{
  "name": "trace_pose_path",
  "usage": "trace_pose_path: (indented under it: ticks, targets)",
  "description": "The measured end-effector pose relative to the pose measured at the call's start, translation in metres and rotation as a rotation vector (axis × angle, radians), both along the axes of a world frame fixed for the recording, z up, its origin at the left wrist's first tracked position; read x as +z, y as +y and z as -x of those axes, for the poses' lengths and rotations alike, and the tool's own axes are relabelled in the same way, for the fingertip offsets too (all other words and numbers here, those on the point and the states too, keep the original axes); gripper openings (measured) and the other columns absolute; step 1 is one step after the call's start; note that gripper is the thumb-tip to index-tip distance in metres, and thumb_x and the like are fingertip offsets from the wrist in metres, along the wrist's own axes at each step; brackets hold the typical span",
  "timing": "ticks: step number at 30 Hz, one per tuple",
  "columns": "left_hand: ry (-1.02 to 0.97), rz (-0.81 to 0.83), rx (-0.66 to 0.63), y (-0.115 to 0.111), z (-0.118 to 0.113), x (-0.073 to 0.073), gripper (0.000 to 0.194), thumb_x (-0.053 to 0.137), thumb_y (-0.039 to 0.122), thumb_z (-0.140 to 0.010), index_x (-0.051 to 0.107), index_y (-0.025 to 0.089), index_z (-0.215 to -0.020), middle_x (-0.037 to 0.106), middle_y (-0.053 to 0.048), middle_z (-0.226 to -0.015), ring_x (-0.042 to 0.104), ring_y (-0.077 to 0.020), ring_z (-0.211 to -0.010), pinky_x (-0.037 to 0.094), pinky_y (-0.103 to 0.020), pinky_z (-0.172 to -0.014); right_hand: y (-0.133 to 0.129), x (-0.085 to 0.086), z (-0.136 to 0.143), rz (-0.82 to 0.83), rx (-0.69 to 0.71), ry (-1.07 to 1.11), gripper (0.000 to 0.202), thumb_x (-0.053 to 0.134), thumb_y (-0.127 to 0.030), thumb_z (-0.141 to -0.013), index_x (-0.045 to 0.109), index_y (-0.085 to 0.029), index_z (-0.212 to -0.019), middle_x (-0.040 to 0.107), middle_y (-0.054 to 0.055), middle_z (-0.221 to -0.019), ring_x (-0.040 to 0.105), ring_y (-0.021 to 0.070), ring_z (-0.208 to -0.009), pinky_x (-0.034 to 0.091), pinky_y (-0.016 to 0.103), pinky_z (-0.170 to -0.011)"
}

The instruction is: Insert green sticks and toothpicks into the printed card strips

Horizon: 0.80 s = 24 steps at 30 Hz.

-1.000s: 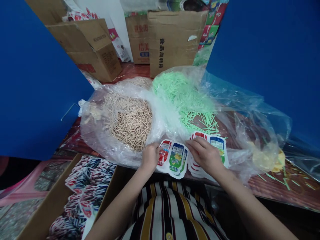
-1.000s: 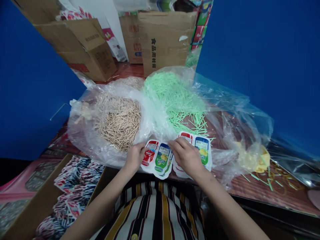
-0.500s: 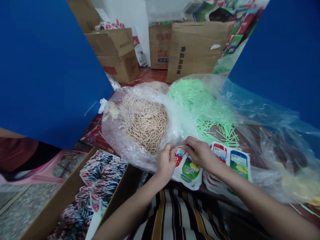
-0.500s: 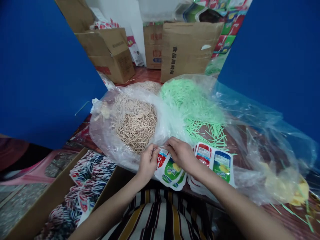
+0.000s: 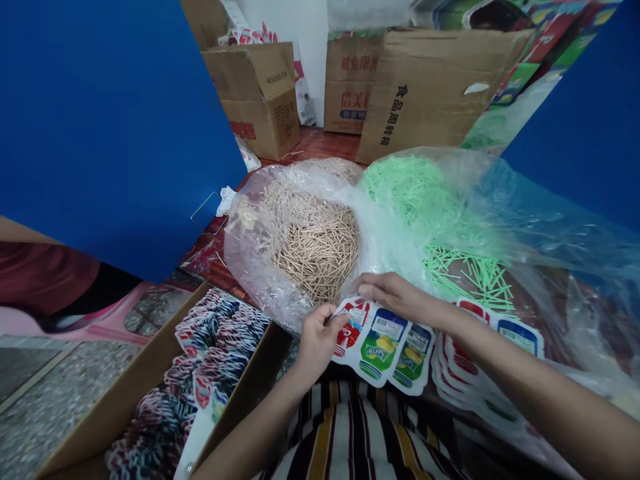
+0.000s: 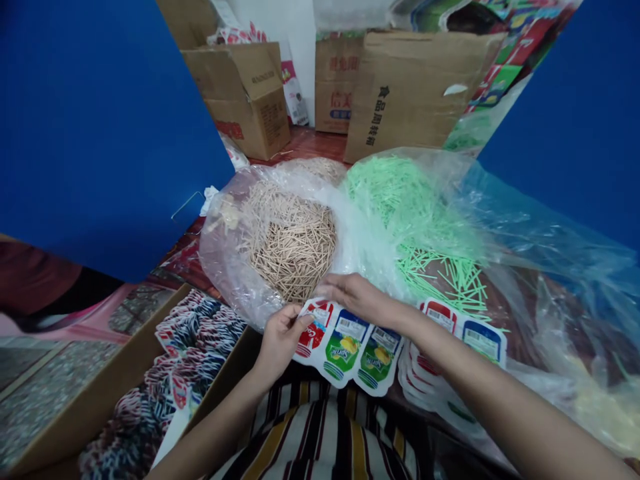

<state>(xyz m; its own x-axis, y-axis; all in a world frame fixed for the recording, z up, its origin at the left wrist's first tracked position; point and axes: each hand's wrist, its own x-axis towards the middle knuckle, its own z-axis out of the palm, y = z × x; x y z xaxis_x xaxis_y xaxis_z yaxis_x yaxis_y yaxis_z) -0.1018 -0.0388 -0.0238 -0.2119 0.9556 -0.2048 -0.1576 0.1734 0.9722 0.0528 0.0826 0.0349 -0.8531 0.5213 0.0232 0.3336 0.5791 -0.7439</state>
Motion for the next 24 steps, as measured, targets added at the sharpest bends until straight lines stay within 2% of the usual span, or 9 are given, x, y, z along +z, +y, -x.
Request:
trace_pose_path:
  ticks: [1, 3, 5, 8, 13, 16, 19, 21, 24]
  targets:
    - [0.014, 0.009, 0.007, -0.003, 0.003, 0.001, 0.019, 0.063, 0.031, -0.074, 0.057, 0.015, -0.065, 0.056, 0.002, -0.057, 0.049, -0.0110, -0.052, 0.040, -0.021, -0.051, 0.010, 0.000, 0.007, -0.059, -0.004, 0.000, 0.028, 0.039, -0.031, -0.095, 0.061, -0.015, -0.098, 0.063, 0.004, -0.084, 0.058, 0.0140, -0.073, 0.044, 0.025, -0.067]
    - [0.044, 0.031, 0.016, -0.009, 0.009, 0.001, 0.018, 0.065, 0.029, -0.072, 0.059, 0.015, -0.063, 0.057, 0.002, -0.057, 0.050, -0.0110, -0.053, 0.040, -0.021, -0.050, 0.029, -0.005, 0.025, -0.298, 0.016, -0.068, 0.021, 0.044, -0.021, -0.091, 0.063, -0.012, -0.094, 0.063, 0.009, -0.091, 0.058, 0.0172, -0.082, 0.044, 0.029, -0.077]
    - [0.065, 0.050, 0.024, -0.013, 0.013, 0.001, 0.018, 0.066, 0.028, -0.071, 0.061, 0.014, -0.061, 0.058, 0.002, -0.056, 0.050, -0.0106, -0.052, 0.040, -0.020, -0.049, 0.044, -0.015, 0.044, -0.486, 0.169, -0.256, 0.016, 0.049, -0.010, -0.083, 0.065, -0.011, -0.085, 0.063, 0.011, -0.091, 0.058, 0.0196, -0.088, 0.042, 0.033, -0.085]
    - [0.064, 0.067, 0.044, -0.015, 0.019, 0.000, 0.017, 0.068, 0.029, -0.070, 0.063, 0.014, -0.061, 0.060, 0.002, -0.055, 0.051, -0.0106, -0.051, 0.040, -0.020, -0.048, 0.054, -0.031, 0.071, -0.593, 0.308, -0.459, 0.017, 0.054, -0.003, -0.073, 0.066, -0.010, -0.082, 0.064, 0.014, -0.094, 0.058, 0.0235, -0.093, 0.041, 0.036, -0.088]
    - [0.047, 0.055, 0.060, -0.012, 0.025, -0.001, 0.017, 0.068, 0.030, -0.070, 0.064, 0.014, -0.063, 0.062, 0.002, -0.057, 0.053, -0.0106, -0.052, 0.042, -0.020, -0.049, 0.059, -0.048, 0.090, -0.560, 0.333, -0.474, 0.020, 0.051, 0.002, -0.071, 0.066, -0.007, -0.081, 0.064, 0.016, -0.093, 0.060, 0.0220, -0.084, 0.044, 0.034, -0.080]
    - [0.040, 0.069, 0.059, -0.010, 0.024, -0.001, 0.018, 0.069, 0.029, -0.070, 0.064, 0.014, -0.063, 0.061, 0.001, -0.056, 0.052, -0.0105, -0.051, 0.042, -0.020, -0.048, 0.067, -0.046, 0.088, -0.497, 0.375, -0.441, 0.013, 0.057, -0.002, -0.070, 0.065, -0.008, -0.078, 0.064, 0.013, -0.090, 0.059, 0.0180, -0.075, 0.045, 0.029, -0.072]
    - [0.028, 0.072, 0.062, -0.009, 0.023, 0.000, 0.017, 0.069, 0.029, -0.069, 0.062, 0.014, -0.062, 0.061, 0.002, -0.056, 0.052, -0.0105, -0.051, 0.041, -0.019, -0.048, 0.077, -0.039, 0.082, -0.422, 0.373, -0.362, 0.005, 0.060, -0.008, -0.073, 0.064, -0.011, -0.074, 0.064, 0.009, -0.086, 0.058, 0.0153, -0.075, 0.043, 0.025, -0.071]
    - [0.036, 0.065, 0.065, -0.008, 0.023, 0.001, 0.017, 0.069, 0.029, -0.069, 0.062, 0.014, -0.061, 0.061, 0.002, -0.055, 0.052, -0.0103, -0.051, 0.041, -0.019, -0.047, 0.083, -0.036, 0.079, -0.377, 0.320, -0.291, 0.004, 0.060, -0.013, -0.077, 0.062, -0.013, -0.074, 0.063, 0.006, -0.082, 0.056, 0.0140, -0.075, 0.041, 0.023, -0.070]
    - [0.037, 0.067, 0.076, -0.006, 0.024, 0.004, 0.018, 0.069, 0.028, -0.069, 0.062, 0.014, -0.061, 0.060, 0.002, -0.054, 0.052, -0.0100, -0.050, 0.040, -0.019, -0.046, 0.087, -0.042, 0.076, -0.324, 0.152, -0.193, 0.011, 0.055, -0.018, -0.081, 0.058, -0.012, -0.072, 0.059, 0.002, -0.072, 0.050, 0.0116, -0.064, 0.037, 0.022, -0.062]
